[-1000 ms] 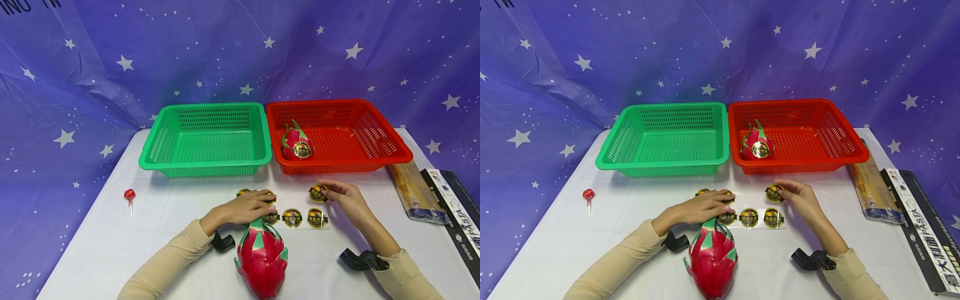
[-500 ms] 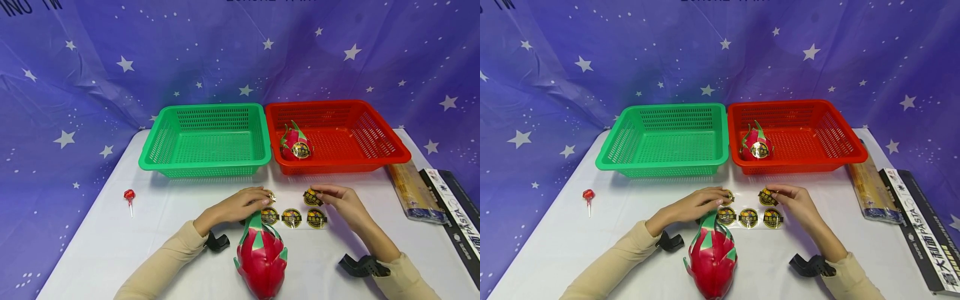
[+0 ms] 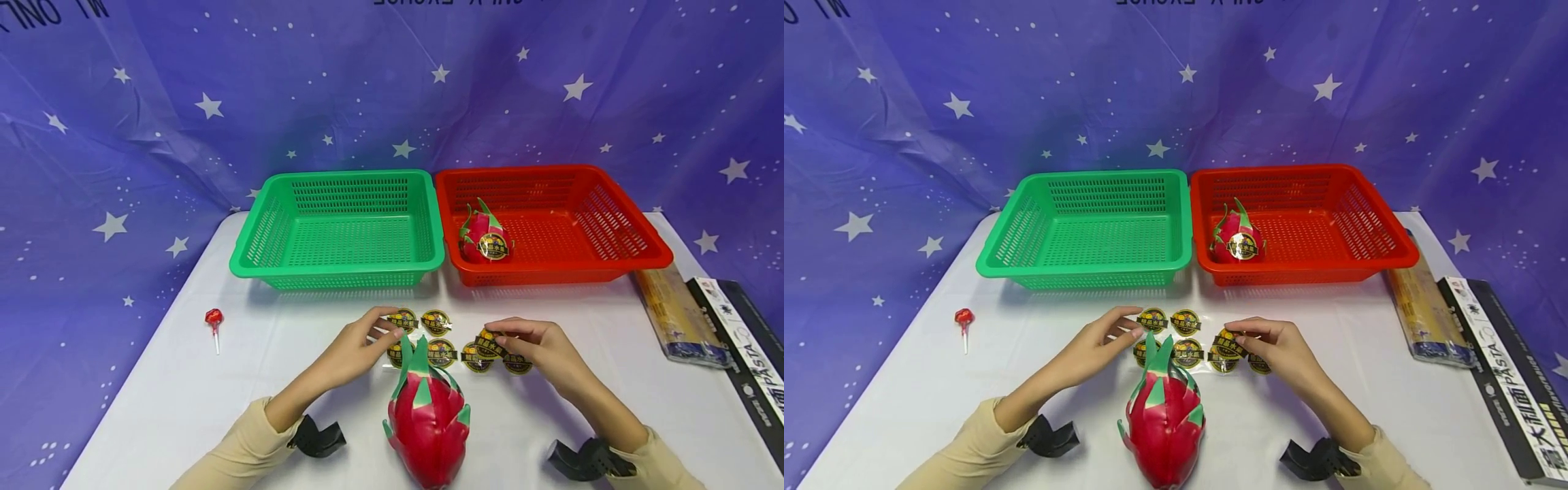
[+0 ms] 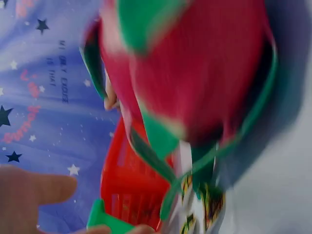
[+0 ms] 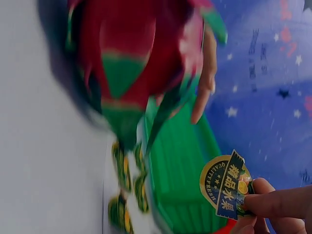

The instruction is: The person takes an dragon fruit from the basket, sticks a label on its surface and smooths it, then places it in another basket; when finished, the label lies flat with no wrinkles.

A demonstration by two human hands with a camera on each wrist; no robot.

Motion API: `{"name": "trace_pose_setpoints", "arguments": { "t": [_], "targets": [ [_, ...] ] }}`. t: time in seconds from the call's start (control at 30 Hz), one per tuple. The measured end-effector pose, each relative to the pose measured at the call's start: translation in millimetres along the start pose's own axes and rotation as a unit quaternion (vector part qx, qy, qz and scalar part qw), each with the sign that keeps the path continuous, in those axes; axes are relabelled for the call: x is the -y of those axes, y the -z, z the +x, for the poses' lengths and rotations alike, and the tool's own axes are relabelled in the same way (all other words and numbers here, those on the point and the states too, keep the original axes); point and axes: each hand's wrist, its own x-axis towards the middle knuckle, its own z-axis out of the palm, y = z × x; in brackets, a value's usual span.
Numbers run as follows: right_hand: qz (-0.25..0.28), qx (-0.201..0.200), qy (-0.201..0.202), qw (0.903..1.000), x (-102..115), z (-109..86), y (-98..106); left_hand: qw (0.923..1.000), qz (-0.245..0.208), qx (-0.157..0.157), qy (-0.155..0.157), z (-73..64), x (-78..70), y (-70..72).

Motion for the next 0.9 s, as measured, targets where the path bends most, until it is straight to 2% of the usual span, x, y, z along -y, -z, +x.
{"name": "trace_pose_setpoints", "arguments": {
  "t": [0.07,0.13,0.27,0.37,0.5,0.63,0.77,0.9],
  "targets": [
    [0.007,0.013,0.005,0.9999,4,-4.4,-5,0.9992,-0.014,0.012,0.036,-8.7,-1.6,-0.1],
    [0.015,0.029,0.009,0.9994,8,-8.9,-9,0.996,-0.039,0.043,0.068,-16.6,-3.0,-0.7],
    [0.031,0.06,0.026,0.9974,17,-17.4,-17,0.9826,-0.099,0.112,0.11,-28.4,-4.9,-3.6],
    [0.041,0.072,0.027,0.9962,23,-24.9,-24,0.9732,-0.132,0.143,0.122,-34.0,-5.8,-7.3],
    [0.06,0.096,0.027,0.9932,29,-34.5,-31,0.9649,-0.156,0.173,0.121,-37.7,-5.3,-14.3],
    [0.075,0.124,0.063,0.9874,33,-41.1,-37,0.9611,-0.171,0.184,0.116,-39.6,-5.0,-22.4],
    [0.066,0.105,0.092,0.988,37,-46.3,-40,0.9606,-0.183,0.172,0.119,-40.5,-6.2,-29.3],
    [0.056,0.086,0.102,0.9895,40,-50.0,-42,0.9619,-0.187,0.16,0.12,-41.6,-8.3,-33.6]
  ]
}}
